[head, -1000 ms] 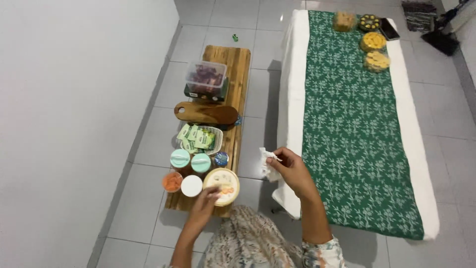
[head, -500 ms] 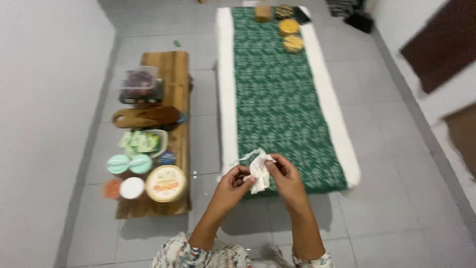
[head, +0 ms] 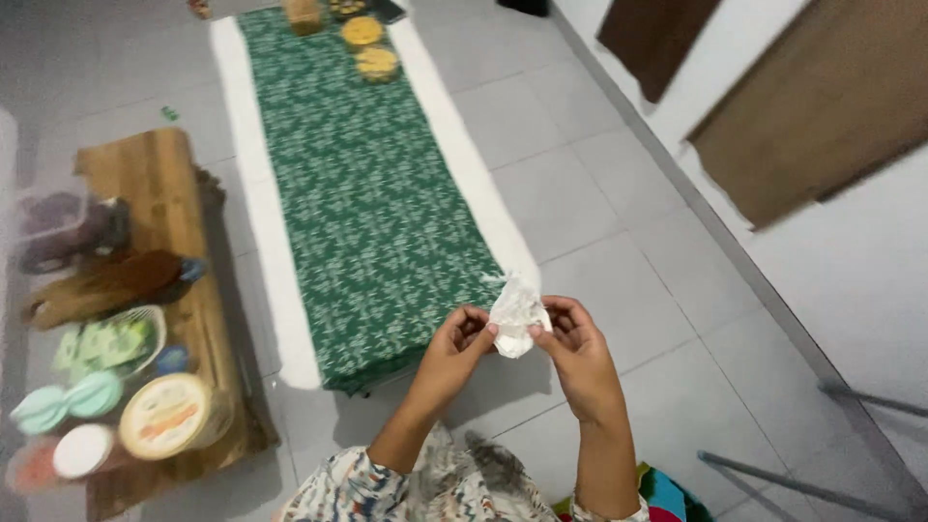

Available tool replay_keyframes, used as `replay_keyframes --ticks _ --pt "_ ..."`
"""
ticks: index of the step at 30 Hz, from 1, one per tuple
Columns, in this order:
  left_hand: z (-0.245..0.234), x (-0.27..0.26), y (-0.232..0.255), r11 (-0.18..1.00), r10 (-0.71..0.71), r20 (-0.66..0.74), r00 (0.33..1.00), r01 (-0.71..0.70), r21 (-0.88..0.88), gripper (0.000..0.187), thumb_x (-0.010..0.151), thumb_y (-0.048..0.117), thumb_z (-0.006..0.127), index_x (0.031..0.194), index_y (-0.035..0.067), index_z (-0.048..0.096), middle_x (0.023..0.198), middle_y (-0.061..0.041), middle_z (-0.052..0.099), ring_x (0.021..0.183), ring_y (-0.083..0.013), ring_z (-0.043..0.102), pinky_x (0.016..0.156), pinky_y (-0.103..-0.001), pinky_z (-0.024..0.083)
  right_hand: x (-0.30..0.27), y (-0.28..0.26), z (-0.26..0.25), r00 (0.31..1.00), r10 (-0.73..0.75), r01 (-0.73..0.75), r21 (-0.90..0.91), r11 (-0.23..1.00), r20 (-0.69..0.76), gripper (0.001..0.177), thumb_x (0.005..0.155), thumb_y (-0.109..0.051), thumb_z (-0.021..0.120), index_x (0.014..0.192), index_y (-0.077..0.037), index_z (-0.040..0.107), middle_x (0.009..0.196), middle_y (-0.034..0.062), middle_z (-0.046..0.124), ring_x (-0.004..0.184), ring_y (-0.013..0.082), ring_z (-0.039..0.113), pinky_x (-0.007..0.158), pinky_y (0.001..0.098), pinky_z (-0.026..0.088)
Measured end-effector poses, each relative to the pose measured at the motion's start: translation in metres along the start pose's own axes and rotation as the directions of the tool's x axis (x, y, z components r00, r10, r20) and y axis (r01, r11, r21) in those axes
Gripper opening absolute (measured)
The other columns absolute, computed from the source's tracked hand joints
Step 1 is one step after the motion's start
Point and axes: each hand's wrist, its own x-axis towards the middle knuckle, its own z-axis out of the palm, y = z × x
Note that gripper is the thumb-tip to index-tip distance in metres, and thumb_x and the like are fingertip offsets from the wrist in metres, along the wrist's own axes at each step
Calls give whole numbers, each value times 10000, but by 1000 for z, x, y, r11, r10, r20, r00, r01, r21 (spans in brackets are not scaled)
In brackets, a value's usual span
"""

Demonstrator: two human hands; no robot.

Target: Cleaning a wooden board with a cloth and a cleaning agent

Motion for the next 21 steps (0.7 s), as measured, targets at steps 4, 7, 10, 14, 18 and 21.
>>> replay_keyframes --ticks 4,7,10,14,18,21 --pt "46 14 15 992 -107 65 992 111 -65 148 971 111 693 1072 36 615 909 -27 624 833 -120 638 706 -235 531 7 8 -46 982 28 19 247 969 -188 307 899 87 670 1202 47 637 1044 100 642 918 175 644 862 305 576" --pt "79 36 10 971 -176 106 979 190 -147 152 979 95 670 1083 37 575 925 -39 603 830 -132 616 695 -237 514 21 24 -78 956 13 60 238 969 -294 224 904 86 678 1124 45 664 1017 90 643 901 169 654 858 301 580" --pt "112 68 -12 957 -221 194 956 250 -144 266 937 51 688 1169 34 559 1000 -63 621 873 -149 623 728 -252 531 34 8 -100 921 0 66 156 986 -389 178 925 29 694 1103 26 685 1005 79 653 916 151 650 856 284 566" --pt "152 119 -50 971 -239 313 919 225 83 407 880 -2 713 1266 -49 592 1084 -133 662 981 -174 653 768 -269 559 70 4 -143 884 2 19 41 999 -467 125 944 -23 712 1063 12 721 977 77 694 930 134 646 856 282 553" --pt "184 196 -86 952 -294 380 877 231 201 525 854 -42 700 1359 -96 570 1180 -232 704 1022 -283 683 836 -352 579 117 -24 -182 799 -13 12 -5 1000 -601 108 932 -56 735 1030 -17 755 947 67 731 922 133 651 847 279 535" --pt "220 241 -78 943 -312 382 870 233 239 551 847 -10 733 1379 -63 596 1171 -221 726 1028 -276 697 869 -364 583 152 -30 -218 748 -17 65 47 997 -663 85 953 -74 720 1015 -21 745 951 78 721 898 126 635 845 306 542"
